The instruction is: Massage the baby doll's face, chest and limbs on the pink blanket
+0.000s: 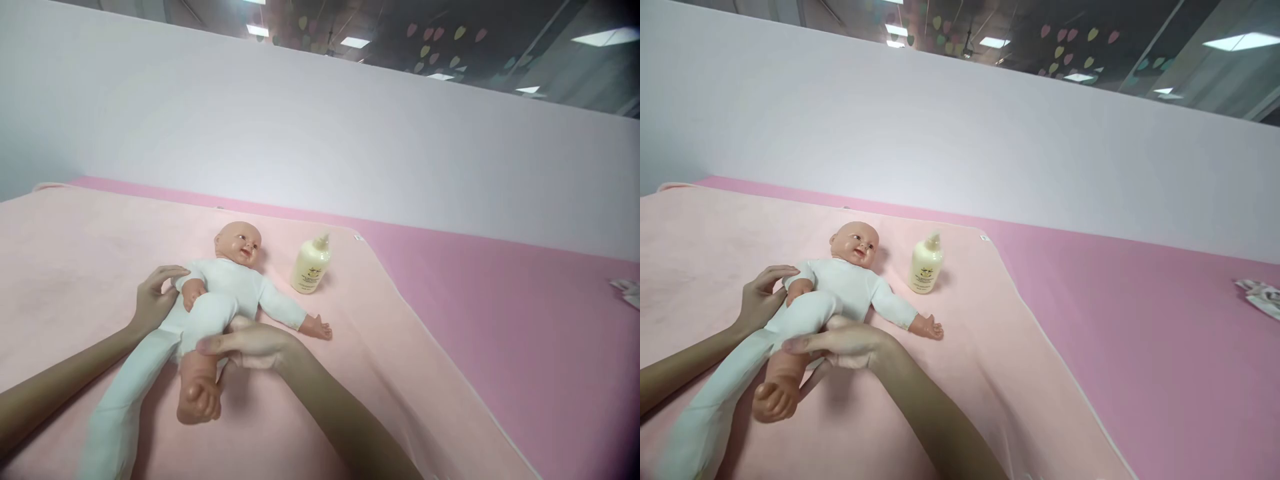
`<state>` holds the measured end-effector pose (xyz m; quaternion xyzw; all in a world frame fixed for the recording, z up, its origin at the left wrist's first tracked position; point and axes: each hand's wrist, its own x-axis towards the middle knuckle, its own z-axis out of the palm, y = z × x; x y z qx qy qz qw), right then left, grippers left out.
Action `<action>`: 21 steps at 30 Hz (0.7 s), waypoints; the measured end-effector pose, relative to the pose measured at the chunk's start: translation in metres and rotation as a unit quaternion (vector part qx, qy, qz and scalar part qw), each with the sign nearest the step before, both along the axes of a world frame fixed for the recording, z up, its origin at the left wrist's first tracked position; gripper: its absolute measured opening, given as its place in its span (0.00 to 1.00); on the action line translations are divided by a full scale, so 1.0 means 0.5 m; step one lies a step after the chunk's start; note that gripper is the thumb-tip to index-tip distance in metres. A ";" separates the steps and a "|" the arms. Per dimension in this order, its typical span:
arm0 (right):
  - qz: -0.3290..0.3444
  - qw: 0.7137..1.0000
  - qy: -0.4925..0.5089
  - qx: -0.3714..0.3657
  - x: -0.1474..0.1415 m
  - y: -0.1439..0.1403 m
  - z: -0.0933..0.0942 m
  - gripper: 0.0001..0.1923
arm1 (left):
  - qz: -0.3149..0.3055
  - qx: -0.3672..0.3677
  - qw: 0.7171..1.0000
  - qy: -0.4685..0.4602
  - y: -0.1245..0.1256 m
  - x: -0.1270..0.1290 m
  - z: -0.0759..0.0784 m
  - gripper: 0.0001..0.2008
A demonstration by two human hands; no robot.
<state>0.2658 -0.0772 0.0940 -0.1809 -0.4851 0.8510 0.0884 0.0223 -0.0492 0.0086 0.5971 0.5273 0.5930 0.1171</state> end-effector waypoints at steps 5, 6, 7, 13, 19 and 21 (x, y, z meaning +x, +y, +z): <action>0.086 0.989 -0.047 0.111 -0.021 -0.019 -0.020 0.27 | 0.008 -0.044 0.997 -0.055 0.003 0.002 0.002 0.16; 0.106 0.980 -0.056 0.157 -0.025 -0.026 -0.022 0.26 | 0.005 -0.057 0.995 -0.087 0.006 0.001 0.001 0.18; 0.124 0.972 -0.059 0.191 -0.029 -0.034 -0.024 0.23 | 0.002 -0.065 0.991 -0.120 0.010 0.001 -0.001 0.20; 0.098 0.962 -0.089 0.237 -0.032 -0.094 -0.018 0.35 | 0.025 -0.024 0.959 -0.281 0.034 -0.013 -0.019 0.26; -0.163 0.970 -0.134 0.119 -0.024 -0.223 -0.035 0.40 | 0.039 0.011 0.930 -0.365 0.054 -0.034 -0.040 0.20; -0.230 0.962 -0.126 0.079 -0.030 -0.268 -0.060 0.38 | 0.036 0.011 0.923 -0.382 0.053 -0.034 -0.038 0.21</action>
